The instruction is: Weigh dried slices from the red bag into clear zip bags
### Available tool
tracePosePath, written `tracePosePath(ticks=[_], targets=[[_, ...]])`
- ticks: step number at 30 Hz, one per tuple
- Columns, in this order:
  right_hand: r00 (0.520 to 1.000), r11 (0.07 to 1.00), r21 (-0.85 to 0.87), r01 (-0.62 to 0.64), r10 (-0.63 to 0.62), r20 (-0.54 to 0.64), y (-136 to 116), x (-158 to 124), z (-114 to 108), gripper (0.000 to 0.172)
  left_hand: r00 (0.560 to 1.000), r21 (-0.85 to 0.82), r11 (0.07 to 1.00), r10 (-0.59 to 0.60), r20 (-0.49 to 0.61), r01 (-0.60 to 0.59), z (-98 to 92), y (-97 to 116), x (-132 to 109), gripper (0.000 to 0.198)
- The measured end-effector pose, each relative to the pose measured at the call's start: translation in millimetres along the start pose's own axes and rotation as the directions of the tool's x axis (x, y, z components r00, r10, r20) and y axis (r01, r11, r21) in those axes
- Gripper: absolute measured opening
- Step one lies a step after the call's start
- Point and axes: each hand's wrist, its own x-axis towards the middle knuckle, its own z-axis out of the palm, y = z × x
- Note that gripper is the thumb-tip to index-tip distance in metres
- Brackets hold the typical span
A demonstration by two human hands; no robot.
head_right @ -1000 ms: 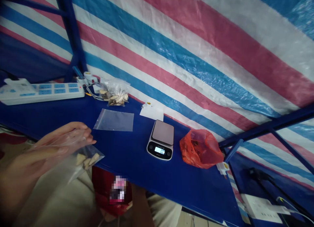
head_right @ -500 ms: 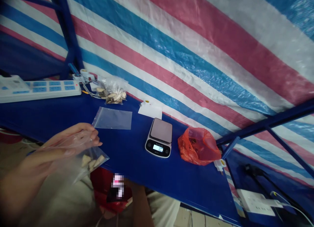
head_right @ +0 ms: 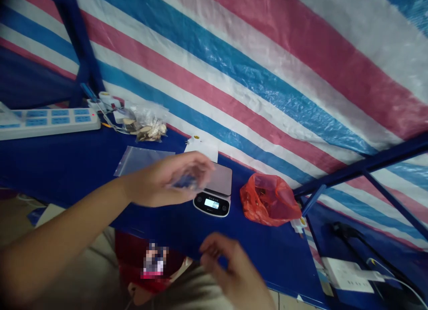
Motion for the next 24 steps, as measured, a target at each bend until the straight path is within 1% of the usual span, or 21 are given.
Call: tracePosePath(ticks=[2, 3, 4, 5, 6, 7, 8, 10, 11, 13, 14, 15, 16, 17, 18, 19, 20, 21, 22, 23, 24], targets=[[0.995, 0.995, -0.093, -0.020, 0.010, -0.104, 4.6, 18.1, -39.3, 0.027, 0.983, 0.225, 0.966, 0.090, 0.163, -0.126, 7.7, -15.3, 47.4, 0.052], [0.988, 0.984, -0.168, -0.058, 0.032, -0.152, 11.9, 31.3, -54.8, 0.025, 0.959, 0.323, 0.927, 0.104, 0.262, -0.189, 13.0, -28.3, 67.4, 0.055], [0.969, 0.959, -0.256, -0.125, 0.063, -0.238, 22.0, 45.7, -67.0, 0.022, 0.935, 0.410, 0.881, 0.091, 0.342, -0.235, 19.1, -43.8, 83.6, 0.057], [0.933, 0.920, -0.325, -0.217, 0.097, -0.348, 33.9, 60.0, -76.1, 0.020, 0.914, 0.490, 0.826, 0.073, 0.398, -0.279, 25.6, -60.3, 95.3, 0.058], [0.894, 0.876, -0.367, -0.313, 0.142, -0.425, 46.4, 73.3, -82.6, 0.021, 0.897, 0.563, 0.767, 0.038, 0.440, -0.308, 32.2, -76.2, 102.4, 0.060], [0.868, 0.836, -0.395, -0.382, 0.177, -0.464, 58.1, 85.0, -87.2, 0.023, 0.879, 0.608, 0.726, -0.008, 0.477, -0.323, 38.3, -90.1, 105.1, 0.062], [0.851, 0.803, -0.415, -0.428, 0.204, -0.484, 68.0, 94.9, -90.5, 0.024, 0.861, 0.621, 0.710, -0.041, 0.506, -0.331, 43.6, -100.7, 104.5, 0.065], [0.841, 0.752, -0.457, -0.475, 0.236, -0.486, 79.8, 110.1, -95.4, 0.025, 0.849, 0.596, 0.738, -0.059, 0.525, -0.317, 50.1, -109.5, 97.2, 0.068], [0.836, 0.725, -0.481, -0.492, 0.240, -0.493, 81.6, 116.4, -97.5, 0.025, 0.857, 0.560, 0.773, -0.041, 0.514, -0.298, 50.9, -108.3, 92.7, 0.066], [0.813, 0.657, -0.525, -0.541, 0.246, -0.528, 79.7, 128.2, -100.4, 0.028, 0.901, 0.464, 0.852, 0.023, 0.434, -0.245, 46.4, -99.9, 84.9, 0.054], [0.796, 0.624, -0.538, -0.566, 0.245, -0.554, 77.5, 134.0, -100.7, 0.031, 0.930, 0.409, 0.888, 0.055, 0.363, -0.212, 41.1, -95.7, 81.7, 0.047], [0.779, 0.600, -0.543, -0.587, 0.238, -0.580, 75.6, 139.5, -99.9, 0.034, 0.961, 0.357, 0.918, 0.081, 0.264, -0.175, 33.9, -93.4, 78.5, 0.040], [0.766, 0.586, -0.543, -0.601, 0.229, -0.601, 74.6, 144.5, -98.2, 0.036, 0.986, 0.316, 0.939, 0.095, 0.136, -0.134, 25.1, -93.9, 75.1, 0.033], [0.758, 0.582, -0.542, -0.607, 0.219, -0.614, 74.7, 148.5, -95.7, 0.037, 0.995, 0.291, 0.953, 0.096, -0.021, -0.086, 15.1, -97.6, 71.3, 0.026], [0.757, 0.584, -0.542, -0.605, 0.211, -0.618, 76.0, 151.4, -92.9, 0.037, 0.975, 0.285, 0.958, 0.088, -0.202, -0.027, 4.7, -104.2, 67.1, 0.020], [0.760, 0.587, -0.544, -0.600, 0.205, -0.617, 78.4, 153.0, -90.2, 0.037, 0.918, 0.293, 0.955, 0.080, -0.389, 0.041, -5.3, -112.5, 62.8, 0.015], [0.764, 0.589, -0.548, -0.594, 0.202, -0.612, 81.4, 153.4, -88.2, 0.036, 0.829, 0.298, 0.948, 0.074, -0.555, 0.115, -13.9, -121.0, 58.5, 0.014], [0.768, 0.589, -0.552, -0.591, 0.201, -0.608, 84.8, 152.9, -87.0, 0.035, 0.744, 0.295, 0.937, 0.062, -0.665, 0.186, -20.2, -128.1, 54.5, 0.017], [0.767, 0.587, -0.553, -0.591, 0.198, -0.610, 88.1, 151.8, -86.8, 0.035, 0.696, 0.299, 0.925, 0.055, -0.715, 0.234, -23.5, -132.2, 50.6, 0.021], [0.763, 0.584, -0.552, -0.595, 0.197, -0.615, 91.1, 150.3, -87.5, 0.036, 0.678, 0.311, 0.916, 0.061, -0.732, 0.253, -23.2, -132.1, 46.4, 0.024], [0.758, 0.581, -0.551, -0.599, 0.192, -0.623, 93.6, 148.9, -88.8, 0.036, 0.687, 0.337, 0.908, 0.081, -0.722, 0.247, -19.2, -127.6, 41.6, 0.028]])
